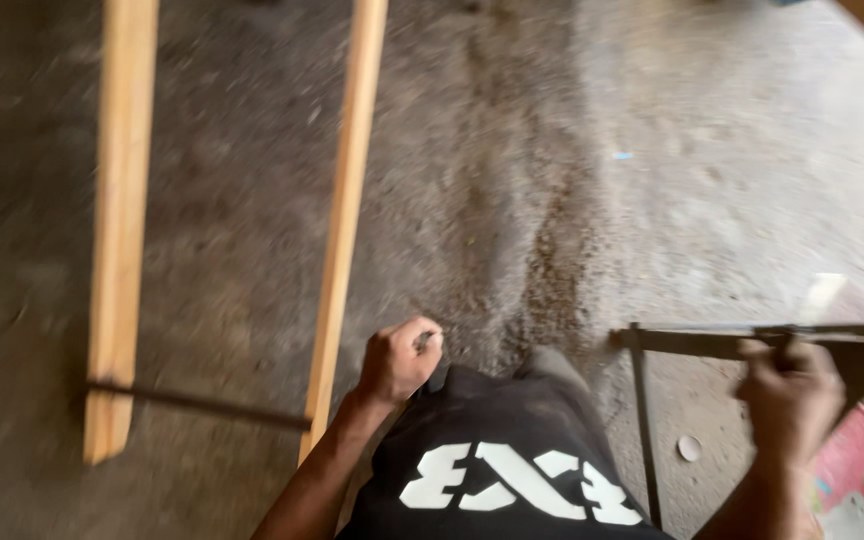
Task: The person uses a chisel to pare and smooth the edges of a wooden frame resting on a workbench. They repeatedly scrape along the frame's corners and edges, removing small wood shavings to refine the joinery.
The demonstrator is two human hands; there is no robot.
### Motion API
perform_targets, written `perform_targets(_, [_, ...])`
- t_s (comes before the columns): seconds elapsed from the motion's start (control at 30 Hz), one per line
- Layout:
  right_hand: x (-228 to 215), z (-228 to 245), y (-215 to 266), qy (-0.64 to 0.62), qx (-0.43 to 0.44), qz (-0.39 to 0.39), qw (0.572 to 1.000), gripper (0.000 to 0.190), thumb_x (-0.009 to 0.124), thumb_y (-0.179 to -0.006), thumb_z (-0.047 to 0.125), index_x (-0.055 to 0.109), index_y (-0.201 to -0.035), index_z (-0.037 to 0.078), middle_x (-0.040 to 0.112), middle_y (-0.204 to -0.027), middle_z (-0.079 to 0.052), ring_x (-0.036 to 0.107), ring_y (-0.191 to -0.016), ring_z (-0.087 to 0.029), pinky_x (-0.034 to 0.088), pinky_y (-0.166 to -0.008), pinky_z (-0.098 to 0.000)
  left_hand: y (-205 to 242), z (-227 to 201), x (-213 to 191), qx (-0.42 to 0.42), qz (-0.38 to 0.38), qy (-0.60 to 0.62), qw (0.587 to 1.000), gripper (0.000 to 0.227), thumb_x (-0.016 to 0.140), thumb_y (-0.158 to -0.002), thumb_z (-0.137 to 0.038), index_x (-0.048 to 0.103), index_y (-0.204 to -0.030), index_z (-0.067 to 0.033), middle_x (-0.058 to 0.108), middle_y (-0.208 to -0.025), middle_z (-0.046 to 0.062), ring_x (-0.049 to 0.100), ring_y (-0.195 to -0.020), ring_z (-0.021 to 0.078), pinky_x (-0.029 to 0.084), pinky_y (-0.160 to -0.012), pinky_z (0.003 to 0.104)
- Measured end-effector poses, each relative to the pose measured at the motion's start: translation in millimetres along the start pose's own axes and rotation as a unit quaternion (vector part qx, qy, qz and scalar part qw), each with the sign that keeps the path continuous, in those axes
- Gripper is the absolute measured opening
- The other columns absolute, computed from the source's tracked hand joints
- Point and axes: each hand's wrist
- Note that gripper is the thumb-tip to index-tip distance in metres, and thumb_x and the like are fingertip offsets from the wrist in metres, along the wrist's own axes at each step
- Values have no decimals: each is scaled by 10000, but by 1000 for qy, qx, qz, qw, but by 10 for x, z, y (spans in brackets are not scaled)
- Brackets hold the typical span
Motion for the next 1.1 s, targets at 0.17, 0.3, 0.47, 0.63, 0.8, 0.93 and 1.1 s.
perform_targets(0.17, [1159,771,310,13,82,288,954,193,707,-961,231,658,-981,45,748,-829,-114,612,-589,-181,512,-507,-352,341,160,-384,-143,18,-27,989,137,676,-927,-176,729,-953,-52,742,-723,76,679,-519,177,511,-444,323])
perform_targets(0.3, [1746,1346,174,80,-23,350,933,349,762,-886,315,595,-973,21,725,-797,-163,695,-607,-176,575,-584,-356,561,404,-612,-228,-54,-41,971,164,684,-927,-203,740,-956,-52,718,-621,63,684,-518,129,496,-443,299])
perform_targets(0.47, [2592,1900,-186,88,-160,369,911,385,705,-926,372,560,-999,23,714,-811,-193,708,-655,-300,596,-620,-436,731,687,-798,-323,-167,17,931,165,658,-968,-195,750,-981,-59,715,-616,32,686,-532,92,517,-466,272])
perform_targets(0.63, [3646,2411,-676,19,-243,367,898,405,736,-901,385,559,-974,28,703,-804,-225,694,-734,-422,548,-693,-508,442,942,-1135,-415,-313,28,854,186,619,-981,-197,732,-992,-50,654,-560,29,620,-464,88,465,-416,268])
perform_targets(0.8, [4688,2962,-1301,-46,-263,422,867,410,724,-863,338,531,-1051,28,685,-816,-230,690,-723,-429,547,-658,-519,-471,1127,-1475,-405,-381,-154,817,181,644,-988,-184,728,-946,-30,628,-561,23,637,-490,72,484,-458,242])
perform_targets(0.93, [5295,3329,-1927,-51,-248,475,843,344,696,-906,307,531,-1039,36,688,-798,-217,686,-711,-410,554,-648,-507,-1477,1238,-1656,-472,-370,-109,793,190,650,-991,-206,729,-912,-53,588,-536,72,611,-447,113,472,-426,298])
perform_targets(1.1, [5560,3498,-2617,-71,-246,452,854,358,709,-949,332,543,-1007,20,691,-783,-213,686,-658,-353,551,-635,-480,-2175,1464,-1809,-447,-282,-220,820,211,633,-994,-256,742,-916,-93,663,-539,43,680,-459,151,505,-481,304])
Point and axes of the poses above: each hand's wrist, its own y-axis away from the middle knuckle, its own x-axis out of the palm, z = x × y
